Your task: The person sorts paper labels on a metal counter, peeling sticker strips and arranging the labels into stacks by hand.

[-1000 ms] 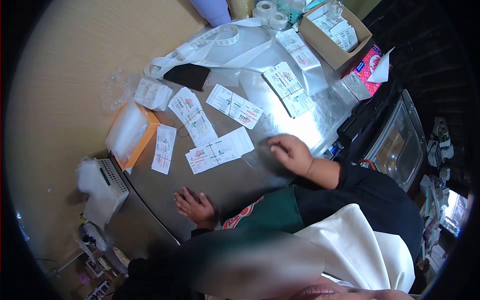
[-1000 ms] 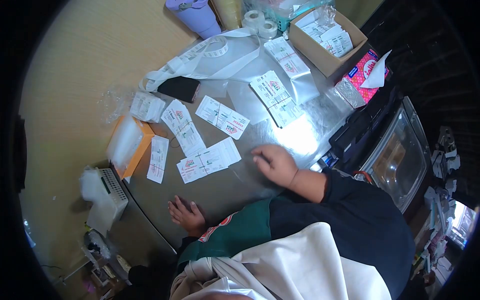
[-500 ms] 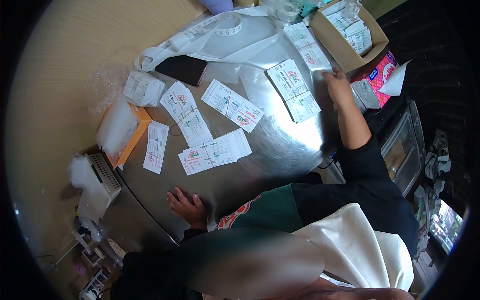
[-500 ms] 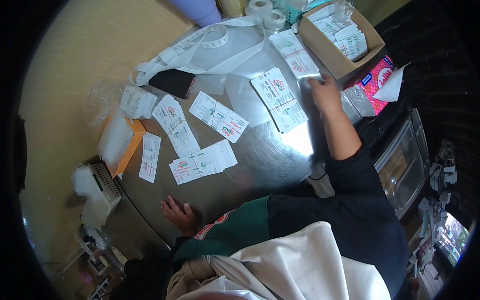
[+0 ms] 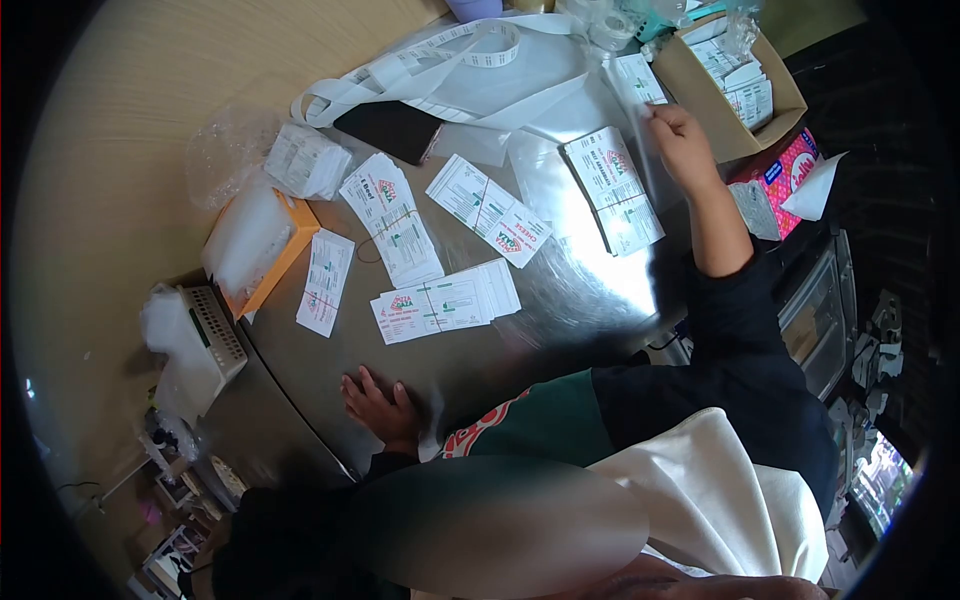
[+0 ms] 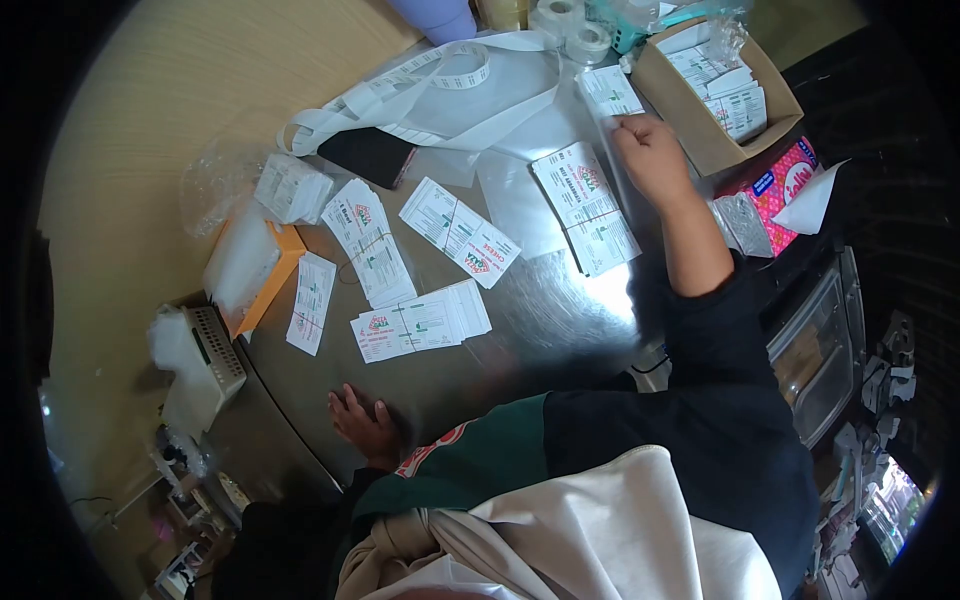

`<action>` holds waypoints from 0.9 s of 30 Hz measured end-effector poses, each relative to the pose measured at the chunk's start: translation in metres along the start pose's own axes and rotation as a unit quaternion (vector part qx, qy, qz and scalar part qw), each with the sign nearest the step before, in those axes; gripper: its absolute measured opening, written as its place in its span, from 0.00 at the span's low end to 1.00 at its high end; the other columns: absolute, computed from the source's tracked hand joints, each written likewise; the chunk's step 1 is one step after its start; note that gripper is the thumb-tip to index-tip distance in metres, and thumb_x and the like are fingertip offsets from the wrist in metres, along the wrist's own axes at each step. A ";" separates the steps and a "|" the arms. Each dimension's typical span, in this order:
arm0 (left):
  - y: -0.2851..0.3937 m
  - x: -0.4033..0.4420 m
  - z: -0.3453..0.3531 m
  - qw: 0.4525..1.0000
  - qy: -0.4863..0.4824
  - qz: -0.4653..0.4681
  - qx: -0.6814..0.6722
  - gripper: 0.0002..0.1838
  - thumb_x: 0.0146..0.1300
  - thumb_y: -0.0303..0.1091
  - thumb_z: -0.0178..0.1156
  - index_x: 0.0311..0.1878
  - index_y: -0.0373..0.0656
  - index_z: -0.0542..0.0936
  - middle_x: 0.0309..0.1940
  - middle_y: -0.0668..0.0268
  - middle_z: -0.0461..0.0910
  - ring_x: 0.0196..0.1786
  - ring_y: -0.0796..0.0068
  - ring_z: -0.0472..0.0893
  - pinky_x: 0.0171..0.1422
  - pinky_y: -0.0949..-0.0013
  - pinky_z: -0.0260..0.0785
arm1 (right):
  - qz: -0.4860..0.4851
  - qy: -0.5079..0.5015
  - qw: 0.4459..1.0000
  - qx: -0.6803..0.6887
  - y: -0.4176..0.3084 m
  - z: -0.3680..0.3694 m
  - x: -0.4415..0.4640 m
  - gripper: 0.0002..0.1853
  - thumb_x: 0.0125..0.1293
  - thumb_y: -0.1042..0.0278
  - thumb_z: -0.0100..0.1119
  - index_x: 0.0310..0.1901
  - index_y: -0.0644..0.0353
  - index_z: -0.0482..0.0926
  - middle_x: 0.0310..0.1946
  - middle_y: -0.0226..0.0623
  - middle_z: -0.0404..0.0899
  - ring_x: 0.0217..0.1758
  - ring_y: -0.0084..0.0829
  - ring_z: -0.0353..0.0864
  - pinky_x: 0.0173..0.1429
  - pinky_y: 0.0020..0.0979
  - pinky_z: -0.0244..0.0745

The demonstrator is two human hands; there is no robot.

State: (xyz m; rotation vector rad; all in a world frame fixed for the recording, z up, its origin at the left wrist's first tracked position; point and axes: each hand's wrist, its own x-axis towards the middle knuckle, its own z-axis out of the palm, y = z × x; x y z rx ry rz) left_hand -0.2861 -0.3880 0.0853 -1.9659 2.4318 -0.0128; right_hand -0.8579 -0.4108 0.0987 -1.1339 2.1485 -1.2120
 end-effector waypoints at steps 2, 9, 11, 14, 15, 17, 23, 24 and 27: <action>0.000 0.000 0.000 1.000 0.000 -0.001 -0.001 0.38 0.62 0.59 0.45 0.68 0.42 0.62 0.67 0.43 0.54 0.70 0.42 0.52 0.69 0.39 0.41 | 0.000 0.085 0.986 -0.142 0.008 0.005 0.003 0.14 0.60 0.58 0.55 0.35 0.59 0.85 0.48 0.46 0.78 0.52 0.46 0.74 0.59 0.38 0.66; 0.001 0.000 0.000 1.000 -0.005 -0.010 0.006 0.37 0.61 0.58 0.47 0.68 0.42 0.62 0.67 0.43 0.55 0.70 0.42 0.53 0.69 0.39 0.42 | 0.069 0.182 0.946 -0.258 0.026 0.024 0.007 0.16 0.60 0.52 0.55 0.39 0.51 0.85 0.50 0.47 0.77 0.58 0.50 0.71 0.63 0.41 0.65; -0.001 -0.001 0.000 1.000 -0.002 -0.002 0.003 0.37 0.61 0.55 0.48 0.68 0.42 0.61 0.68 0.43 0.54 0.71 0.43 0.52 0.70 0.40 0.42 | 0.119 0.115 0.972 -0.168 0.025 0.020 0.008 0.16 0.60 0.52 0.55 0.42 0.51 0.84 0.50 0.50 0.77 0.58 0.51 0.70 0.63 0.41 0.64; 0.000 -0.001 0.000 1.000 0.004 0.003 0.003 0.36 0.61 0.54 0.49 0.69 0.43 0.61 0.68 0.44 0.54 0.71 0.43 0.52 0.70 0.42 0.42 | 0.183 0.038 0.972 -0.142 0.012 0.007 0.011 0.21 0.59 0.50 0.57 0.49 0.52 0.80 0.49 0.54 0.76 0.59 0.52 0.70 0.63 0.42 0.65; 0.001 -0.001 -0.001 1.000 0.006 0.004 0.003 0.36 0.61 0.54 0.48 0.69 0.43 0.61 0.68 0.43 0.54 0.71 0.43 0.52 0.70 0.42 0.42 | 0.196 0.045 0.963 -0.177 0.013 0.005 0.015 0.23 0.58 0.50 0.58 0.52 0.53 0.78 0.50 0.53 0.76 0.59 0.52 0.70 0.63 0.42 0.65; 0.001 -0.001 0.001 1.000 0.013 0.004 -0.001 0.37 0.60 0.54 0.50 0.68 0.42 0.62 0.68 0.43 0.55 0.70 0.43 0.53 0.69 0.41 0.43 | 0.221 0.046 0.945 -0.236 0.016 0.004 0.018 0.29 0.55 0.48 0.60 0.57 0.55 0.72 0.53 0.52 0.74 0.60 0.52 0.69 0.63 0.41 0.65; -0.001 -0.001 0.002 1.000 0.023 0.007 -0.004 0.36 0.57 0.51 0.53 0.67 0.40 0.63 0.67 0.44 0.56 0.70 0.43 0.54 0.69 0.41 0.43 | 0.295 0.026 0.899 -0.323 -0.020 0.014 0.024 0.43 0.50 0.45 0.65 0.64 0.60 0.62 0.62 0.50 0.65 0.63 0.50 0.67 0.66 0.41 0.64; -0.001 -0.001 0.003 0.999 0.029 0.012 -0.006 0.36 0.57 0.50 0.54 0.67 0.40 0.63 0.67 0.44 0.56 0.70 0.44 0.54 0.69 0.41 0.44 | 0.290 0.027 0.893 -0.342 -0.026 0.017 0.022 0.44 0.50 0.45 0.65 0.65 0.60 0.60 0.62 0.52 0.65 0.62 0.50 0.68 0.66 0.40 0.64; -0.001 -0.001 0.002 0.999 0.031 0.011 -0.004 0.36 0.57 0.50 0.54 0.66 0.40 0.64 0.67 0.44 0.56 0.69 0.44 0.54 0.69 0.41 0.44 | 0.299 0.030 0.884 -0.357 -0.031 0.018 0.022 0.45 0.49 0.44 0.65 0.65 0.61 0.61 0.61 0.51 0.66 0.64 0.50 0.66 0.67 0.40 0.62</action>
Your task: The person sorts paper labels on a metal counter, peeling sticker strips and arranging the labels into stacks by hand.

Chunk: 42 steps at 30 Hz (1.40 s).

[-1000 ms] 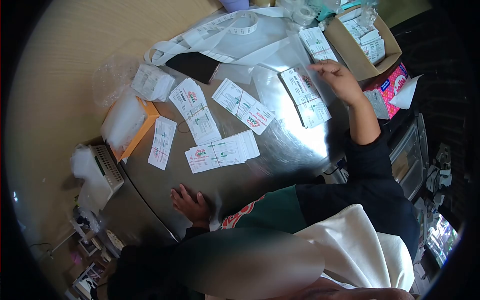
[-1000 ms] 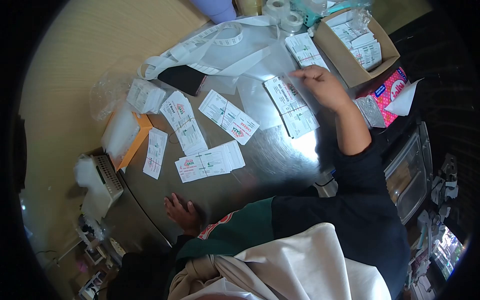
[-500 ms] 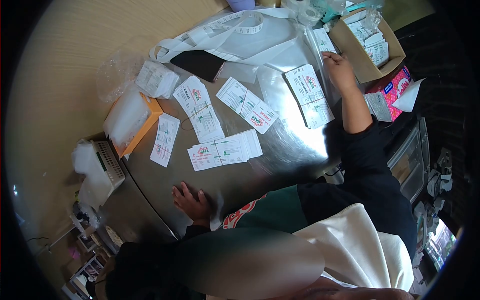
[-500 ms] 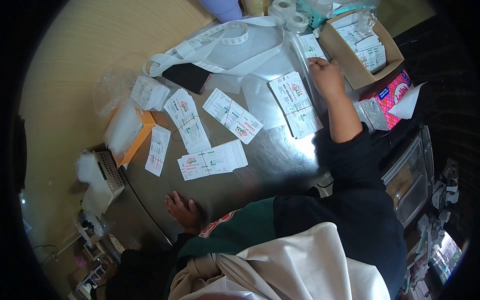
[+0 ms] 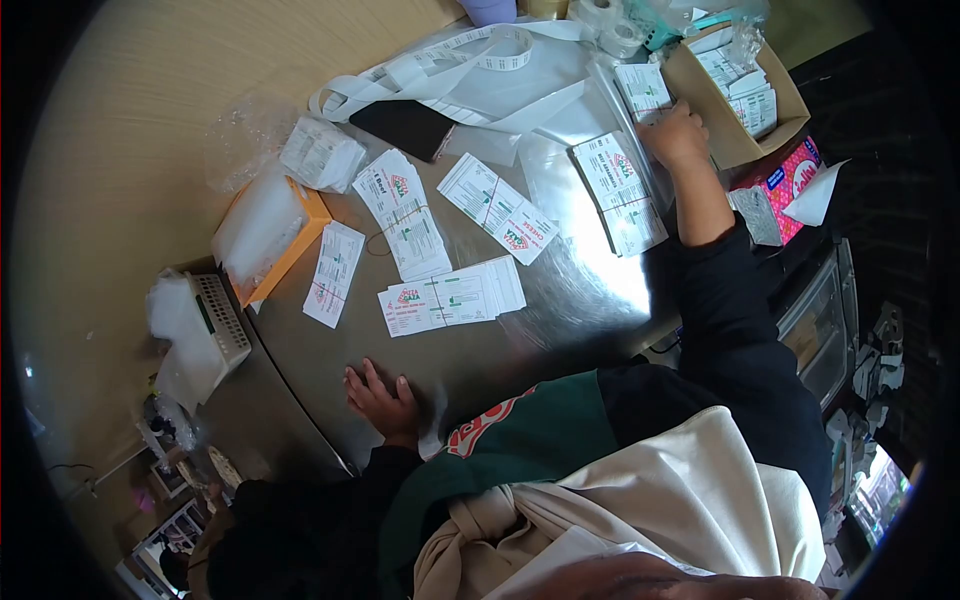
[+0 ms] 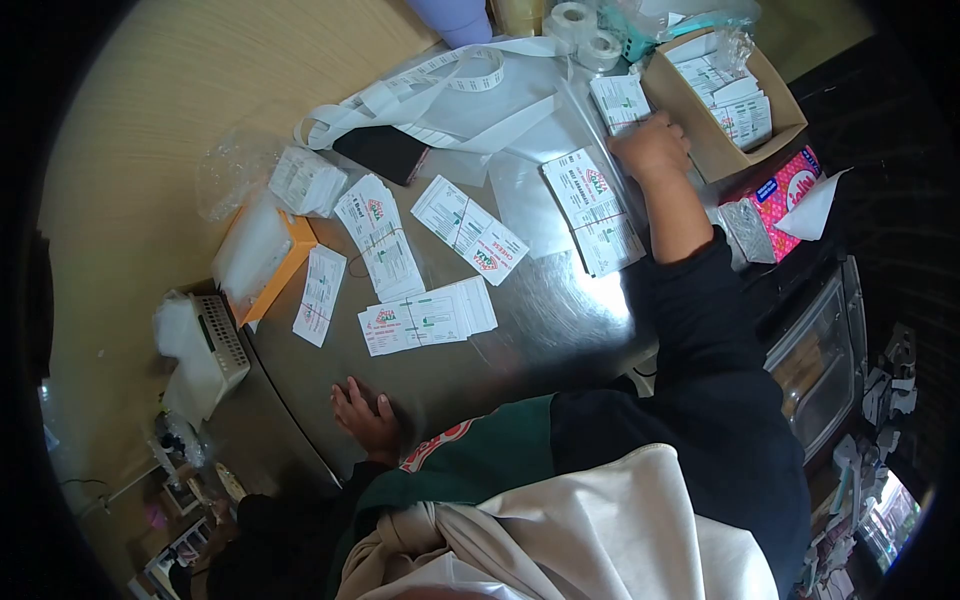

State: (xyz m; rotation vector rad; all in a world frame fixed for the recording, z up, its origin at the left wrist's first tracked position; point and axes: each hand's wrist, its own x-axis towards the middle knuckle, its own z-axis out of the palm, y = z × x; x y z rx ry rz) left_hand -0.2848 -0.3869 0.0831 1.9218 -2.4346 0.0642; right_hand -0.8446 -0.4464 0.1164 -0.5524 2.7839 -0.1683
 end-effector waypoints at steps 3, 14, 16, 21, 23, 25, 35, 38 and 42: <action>-0.001 0.000 0.000 1.000 0.007 0.004 -0.007 0.36 0.57 0.49 0.54 0.66 0.41 0.64 0.67 0.44 0.56 0.69 0.44 0.54 0.69 0.41 0.44 | -0.027 -0.035 0.999 0.013 0.006 -0.001 0.007 0.45 0.47 0.43 0.66 0.62 0.64 0.65 0.57 0.51 0.71 0.62 0.49 0.68 0.65 0.40 0.64; 0.003 -0.002 -0.003 0.999 0.004 -0.013 -0.031 0.35 0.57 0.47 0.55 0.67 0.43 0.63 0.68 0.44 0.54 0.71 0.44 0.52 0.71 0.40 0.39 | -0.119 0.137 0.937 0.297 0.034 -0.016 -0.024 0.43 0.41 0.54 0.70 0.56 0.74 0.65 0.47 0.58 0.75 0.50 0.49 0.78 0.55 0.38 0.72; 0.006 -0.003 -0.007 0.999 -0.001 -0.020 -0.033 0.35 0.59 0.47 0.55 0.68 0.43 0.62 0.69 0.44 0.53 0.72 0.44 0.50 0.71 0.41 0.38 | -0.156 0.222 0.931 0.245 0.026 -0.040 -0.051 0.44 0.41 0.54 0.69 0.57 0.73 0.63 0.47 0.58 0.75 0.51 0.48 0.77 0.55 0.39 0.71; 0.006 -0.006 -0.007 0.999 -0.006 -0.028 -0.032 0.36 0.59 0.48 0.55 0.69 0.45 0.59 0.70 0.44 0.51 0.72 0.43 0.48 0.71 0.38 0.37 | -0.168 0.294 0.912 0.230 0.037 -0.076 -0.096 0.43 0.42 0.54 0.68 0.57 0.74 0.64 0.47 0.58 0.75 0.51 0.47 0.77 0.55 0.38 0.71; 0.005 -0.007 -0.007 0.999 -0.011 -0.035 -0.028 0.36 0.59 0.48 0.55 0.69 0.46 0.59 0.70 0.44 0.50 0.72 0.42 0.47 0.70 0.37 0.37 | -0.144 0.266 0.917 0.260 0.047 -0.087 -0.104 0.43 0.42 0.54 0.69 0.56 0.74 0.64 0.46 0.56 0.76 0.48 0.46 0.78 0.53 0.37 0.73; 0.005 -0.006 -0.005 0.999 -0.016 -0.041 -0.029 0.36 0.60 0.49 0.55 0.70 0.47 0.58 0.70 0.45 0.50 0.73 0.43 0.47 0.70 0.37 0.37 | -0.104 0.197 0.916 0.334 0.067 -0.091 -0.087 0.44 0.42 0.53 0.70 0.56 0.75 0.64 0.45 0.54 0.77 0.46 0.45 0.79 0.51 0.36 0.74; 0.008 -0.006 -0.010 0.998 -0.027 -0.047 -0.032 0.37 0.60 0.48 0.55 0.70 0.47 0.57 0.71 0.45 0.48 0.73 0.43 0.44 0.70 0.36 0.36 | 0.091 -0.017 0.844 0.527 0.072 -0.117 0.041 0.28 0.54 0.50 0.69 0.51 0.59 0.76 0.46 0.46 0.77 0.46 0.43 0.76 0.42 0.44 0.75; 0.008 -0.005 -0.010 0.998 -0.032 -0.042 -0.031 0.37 0.60 0.47 0.55 0.70 0.46 0.57 0.70 0.45 0.48 0.73 0.43 0.45 0.71 0.36 0.35 | 0.054 0.024 0.984 0.165 0.077 -0.126 0.066 0.17 0.56 0.66 0.63 0.48 0.59 0.78 0.42 0.39 0.81 0.44 0.32 0.80 0.44 0.36 0.75; 0.011 -0.005 -0.014 0.999 -0.017 -0.033 -0.034 0.35 0.61 0.46 0.53 0.71 0.46 0.57 0.70 0.46 0.50 0.73 0.45 0.47 0.71 0.38 0.35 | -0.180 0.017 0.984 0.005 0.122 -0.090 0.113 0.22 0.50 0.75 0.59 0.51 0.55 0.79 0.42 0.37 0.83 0.43 0.37 0.82 0.48 0.30 0.75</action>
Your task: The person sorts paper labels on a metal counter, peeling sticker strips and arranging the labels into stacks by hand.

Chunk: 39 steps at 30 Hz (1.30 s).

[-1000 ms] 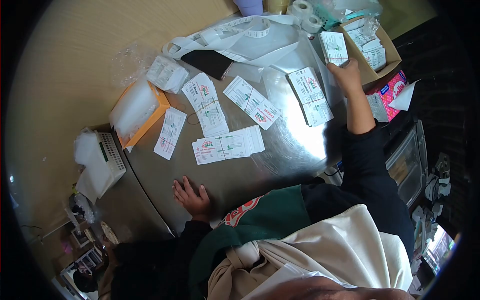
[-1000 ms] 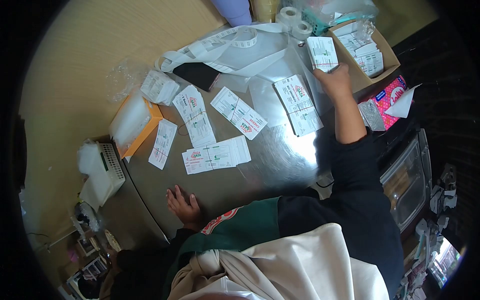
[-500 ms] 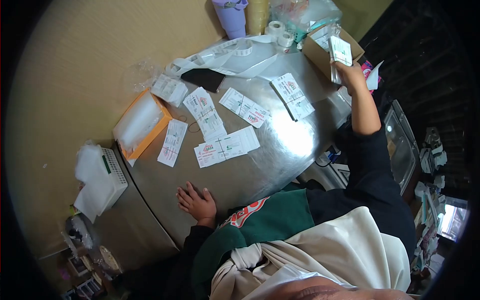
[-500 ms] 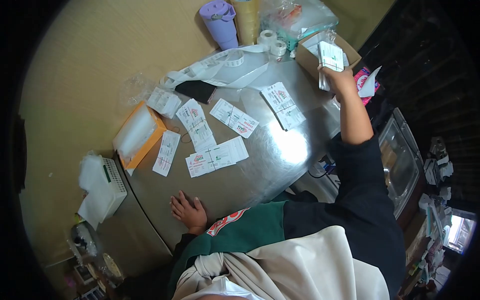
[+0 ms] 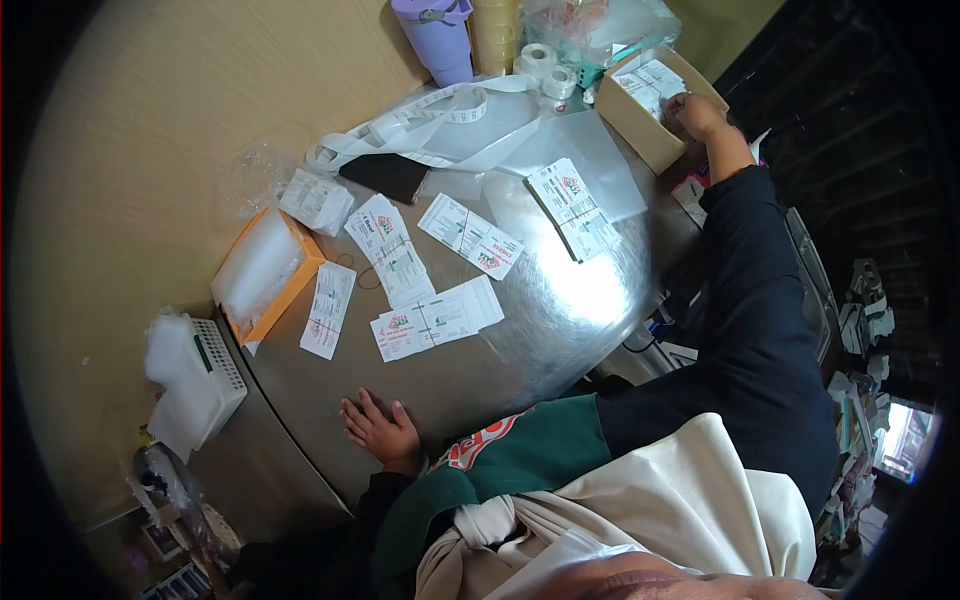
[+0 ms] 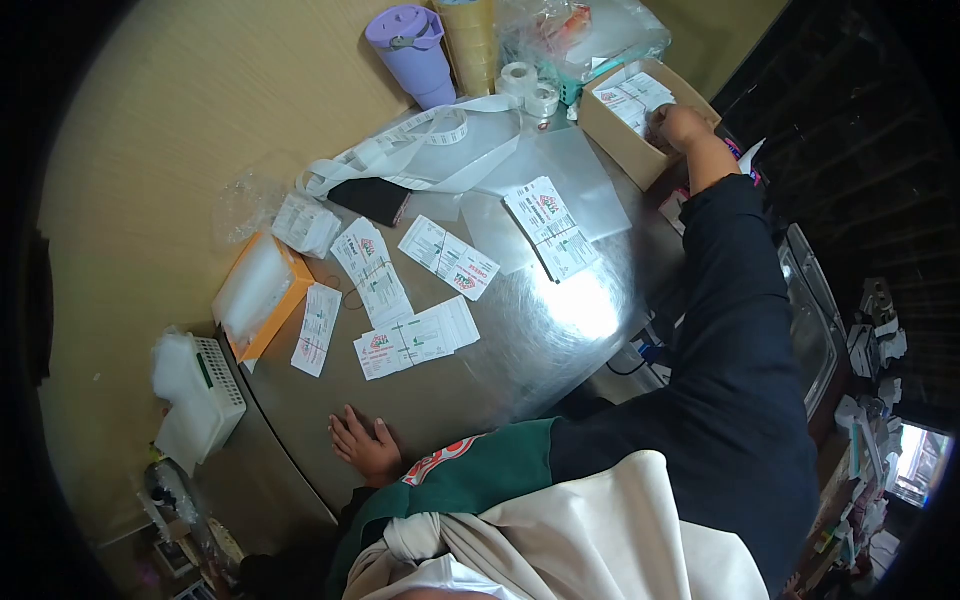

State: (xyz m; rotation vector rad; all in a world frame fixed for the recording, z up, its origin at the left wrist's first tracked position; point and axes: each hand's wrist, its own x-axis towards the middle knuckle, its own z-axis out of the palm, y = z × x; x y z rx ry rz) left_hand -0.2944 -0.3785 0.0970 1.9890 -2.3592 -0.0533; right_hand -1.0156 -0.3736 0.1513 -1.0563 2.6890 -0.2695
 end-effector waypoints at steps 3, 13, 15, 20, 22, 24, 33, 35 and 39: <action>0.001 0.001 0.001 1.000 0.003 -0.005 0.008 0.35 0.60 0.45 0.54 0.70 0.46 0.59 0.70 0.46 0.51 0.72 0.45 0.49 0.72 0.39 0.36 | -0.041 -0.078 0.996 0.019 0.000 -0.001 -0.005 0.17 0.56 0.69 0.55 0.48 0.47 0.81 0.46 0.36 0.81 0.51 0.40 0.78 0.55 0.35 0.70; -0.002 0.001 0.001 1.000 -0.003 0.004 -0.009 0.36 0.59 0.45 0.54 0.69 0.42 0.59 0.69 0.43 0.51 0.73 0.44 0.47 0.71 0.39 0.35 | -0.068 0.077 0.975 -0.197 -0.022 -0.017 -0.037 0.09 0.49 0.71 0.57 0.34 0.47 0.79 0.44 0.31 0.79 0.57 0.37 0.71 0.61 0.42 0.56; -0.002 0.001 0.002 1.000 0.003 0.008 -0.010 0.36 0.59 0.45 0.54 0.69 0.42 0.59 0.69 0.43 0.51 0.72 0.44 0.48 0.71 0.39 0.35 | -0.076 0.058 0.970 -0.224 -0.024 -0.021 -0.038 0.08 0.49 0.72 0.56 0.33 0.48 0.79 0.41 0.32 0.79 0.55 0.37 0.72 0.61 0.42 0.56; -0.004 0.001 0.001 1.000 0.006 0.010 -0.010 0.36 0.59 0.46 0.55 0.69 0.42 0.60 0.69 0.42 0.51 0.72 0.43 0.48 0.71 0.40 0.35 | -0.121 0.138 0.955 -0.235 -0.018 -0.038 -0.048 0.07 0.51 0.71 0.59 0.33 0.49 0.77 0.34 0.33 0.80 0.47 0.39 0.76 0.59 0.41 0.57; -0.003 0.000 0.002 1.000 0.008 0.010 -0.008 0.36 0.59 0.46 0.55 0.69 0.43 0.60 0.69 0.43 0.51 0.72 0.43 0.48 0.71 0.40 0.36 | -0.109 0.215 0.960 -0.142 -0.020 -0.048 -0.058 0.07 0.54 0.67 0.60 0.36 0.47 0.78 0.34 0.34 0.80 0.44 0.39 0.77 0.59 0.41 0.58; -0.002 0.000 -0.001 1.000 0.012 0.011 -0.003 0.35 0.60 0.46 0.55 0.70 0.46 0.59 0.70 0.45 0.52 0.72 0.43 0.50 0.71 0.40 0.38 | -0.080 0.297 0.949 -0.073 -0.024 -0.059 -0.071 0.08 0.60 0.63 0.62 0.40 0.51 0.76 0.35 0.33 0.80 0.37 0.33 0.77 0.53 0.35 0.64; -0.006 -0.002 0.007 1.000 0.014 -0.011 -0.003 0.35 0.61 0.48 0.54 0.69 0.47 0.59 0.69 0.45 0.52 0.72 0.43 0.49 0.70 0.37 0.38 | -0.061 0.165 0.468 0.866 -0.123 -0.077 -0.202 0.26 0.68 0.62 0.43 0.64 0.68 0.61 0.61 0.56 0.67 0.63 0.48 0.69 0.67 0.48 0.63; -0.008 -0.001 0.011 1.000 0.026 -0.004 -0.012 0.35 0.60 0.51 0.54 0.68 0.47 0.60 0.68 0.44 0.53 0.71 0.42 0.49 0.69 0.35 0.39 | -0.210 -0.123 0.420 0.874 -0.144 -0.053 -0.240 0.34 0.66 0.54 0.44 0.67 0.70 0.55 0.66 0.58 0.59 0.67 0.51 0.64 0.69 0.53 0.58; -0.014 -0.001 0.016 0.999 0.033 -0.004 -0.029 0.35 0.59 0.53 0.55 0.67 0.47 0.62 0.68 0.44 0.54 0.71 0.42 0.50 0.68 0.34 0.39 | -0.072 -0.327 0.321 0.886 -0.232 -0.004 -0.312 0.41 0.59 0.48 0.53 0.66 0.71 0.57 0.66 0.61 0.57 0.67 0.53 0.64 0.70 0.52 0.56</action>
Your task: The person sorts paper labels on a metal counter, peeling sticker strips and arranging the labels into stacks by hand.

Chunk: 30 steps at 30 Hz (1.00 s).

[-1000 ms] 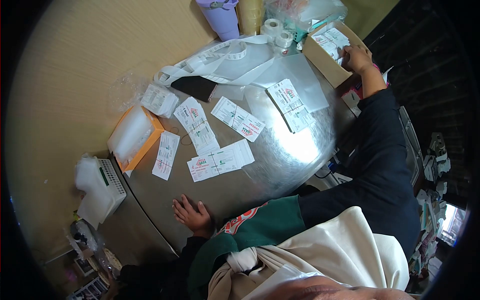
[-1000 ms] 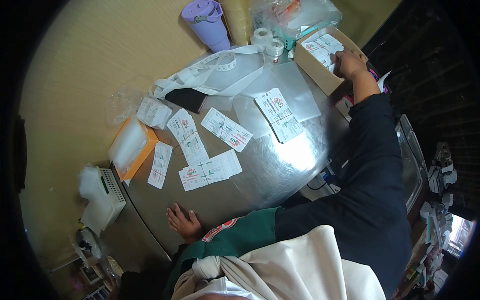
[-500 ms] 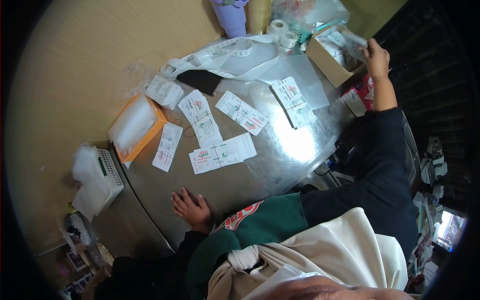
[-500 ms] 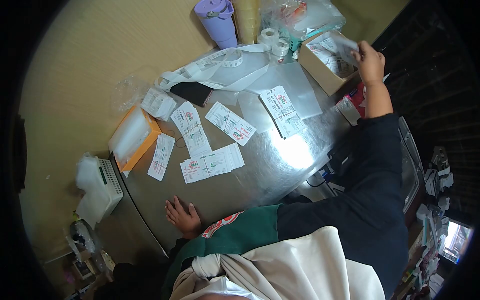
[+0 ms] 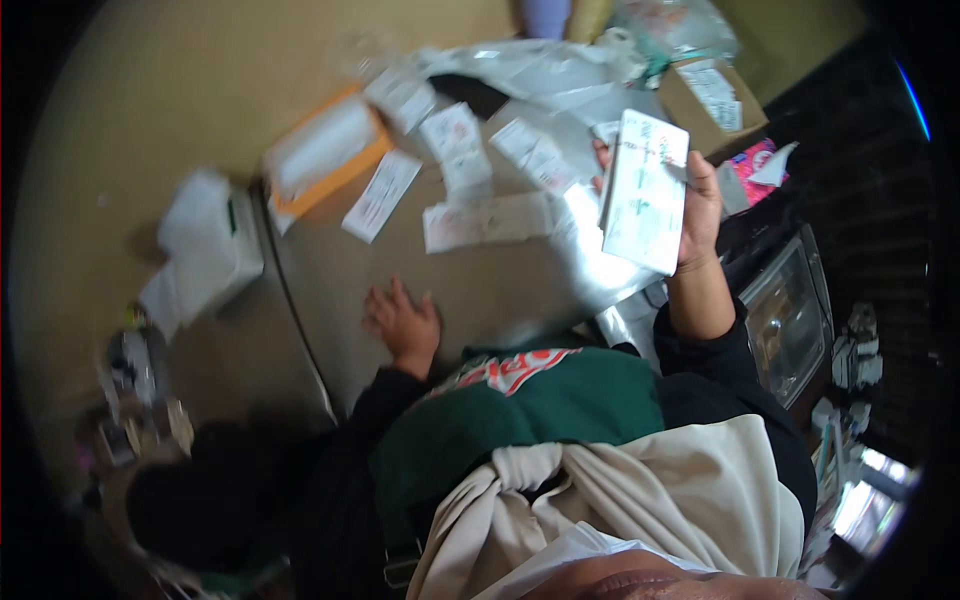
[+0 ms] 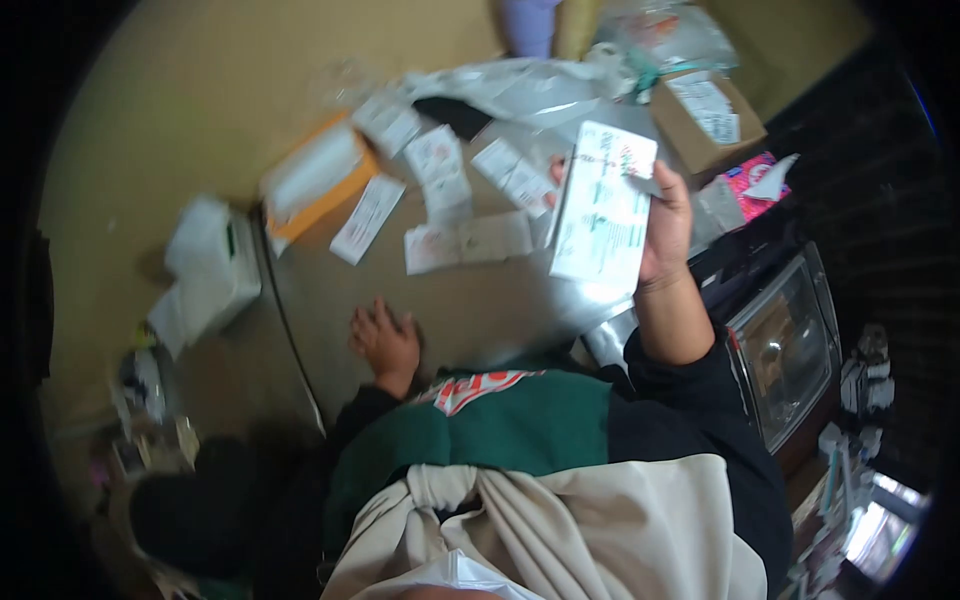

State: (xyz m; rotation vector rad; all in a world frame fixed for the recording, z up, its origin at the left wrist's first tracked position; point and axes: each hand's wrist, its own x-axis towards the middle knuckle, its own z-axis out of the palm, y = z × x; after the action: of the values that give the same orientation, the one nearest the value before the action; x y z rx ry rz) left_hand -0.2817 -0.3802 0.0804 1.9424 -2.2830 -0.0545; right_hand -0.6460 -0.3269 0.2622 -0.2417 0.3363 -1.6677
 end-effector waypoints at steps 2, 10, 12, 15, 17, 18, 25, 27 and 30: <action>-0.005 0.002 0.004 1.000 -0.001 -0.011 -0.020 0.35 0.59 0.54 0.55 0.67 0.50 0.63 0.68 0.45 0.54 0.71 0.42 0.50 0.68 0.35 0.38 | 0.121 -0.039 0.992 0.015 0.049 0.006 -0.003 0.43 0.53 0.48 0.59 0.64 0.72 0.60 0.65 0.63 0.58 0.62 0.48 0.70 0.68 0.50 0.61; -0.025 0.003 -0.037 0.883 -0.084 -0.002 -0.461 0.25 0.64 0.42 0.57 0.62 0.44 0.68 0.59 0.55 0.67 0.58 0.62 0.71 0.60 0.55 0.62 | 0.274 -0.009 0.960 -0.051 0.150 0.037 -0.042 0.44 0.49 0.59 0.61 0.65 0.73 0.56 0.63 0.60 0.62 0.63 0.48 0.69 0.69 0.46 0.61; -0.003 -0.009 -0.082 0.741 -0.141 0.006 -0.657 0.22 0.67 0.36 0.56 0.62 0.42 0.68 0.54 0.60 0.71 0.52 0.71 0.75 0.55 0.66 0.68 | 0.302 0.018 0.951 -0.066 0.157 0.043 -0.050 0.39 0.52 0.63 0.57 0.65 0.71 0.58 0.59 0.57 0.68 0.59 0.48 0.73 0.65 0.47 0.66; 0.013 -0.026 -0.128 0.644 -0.227 0.025 -0.730 0.18 0.68 0.31 0.54 0.60 0.40 0.67 0.48 0.65 0.75 0.47 0.77 0.77 0.52 0.73 0.71 | 0.345 0.037 0.935 -0.068 0.172 0.047 -0.058 0.31 0.55 0.68 0.53 0.61 0.69 0.63 0.54 0.53 0.73 0.54 0.45 0.76 0.59 0.47 0.72; 0.012 -0.030 -0.132 0.611 -0.293 -0.018 -0.735 0.18 0.67 0.30 0.55 0.58 0.40 0.67 0.46 0.65 0.77 0.48 0.75 0.77 0.55 0.69 0.70 | 0.336 0.058 0.927 -0.153 0.179 0.053 -0.061 0.27 0.56 0.72 0.51 0.59 0.70 0.65 0.51 0.52 0.74 0.54 0.45 0.77 0.59 0.48 0.72; 0.007 -0.030 -0.133 0.571 -0.281 -0.054 -0.770 0.17 0.67 0.29 0.55 0.57 0.40 0.68 0.47 0.65 0.77 0.48 0.74 0.77 0.56 0.68 0.70 | 0.329 0.068 0.921 -0.196 0.181 0.056 -0.061 0.25 0.56 0.73 0.50 0.58 0.70 0.66 0.50 0.51 0.74 0.53 0.45 0.77 0.59 0.48 0.72; -0.038 -0.025 -0.095 0.412 -0.182 -0.217 -0.866 0.14 0.67 0.25 0.52 0.55 0.43 0.70 0.48 0.64 0.77 0.50 0.68 0.78 0.58 0.59 0.71 | 0.267 0.125 0.939 -0.174 0.176 0.051 -0.066 0.22 0.57 0.77 0.48 0.55 0.70 0.69 0.46 0.48 0.77 0.46 0.42 0.81 0.54 0.46 0.76; -0.041 -0.028 -0.086 0.394 -0.191 -0.240 -0.866 0.13 0.67 0.25 0.51 0.55 0.43 0.70 0.47 0.64 0.77 0.50 0.68 0.78 0.58 0.59 0.71 | 0.261 0.135 0.941 -0.169 0.173 0.040 -0.065 0.22 0.56 0.76 0.50 0.55 0.70 0.69 0.47 0.48 0.77 0.47 0.41 0.81 0.55 0.46 0.76; -0.041 -0.031 -0.076 0.383 -0.197 -0.263 -0.863 0.12 0.69 0.29 0.49 0.54 0.45 0.71 0.45 0.66 0.78 0.48 0.69 0.79 0.56 0.61 0.72 | 0.260 0.113 0.953 -0.109 0.169 0.023 -0.060 0.27 0.57 0.70 0.52 0.59 0.71 0.66 0.51 0.55 0.75 0.51 0.49 0.79 0.56 0.55 0.73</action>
State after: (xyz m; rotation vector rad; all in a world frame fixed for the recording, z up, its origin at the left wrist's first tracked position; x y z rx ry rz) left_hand -0.2267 -0.3514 0.1476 0.9527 -0.2992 -2.0178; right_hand -0.4733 -0.2869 0.2260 -0.1100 0.6975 -1.1347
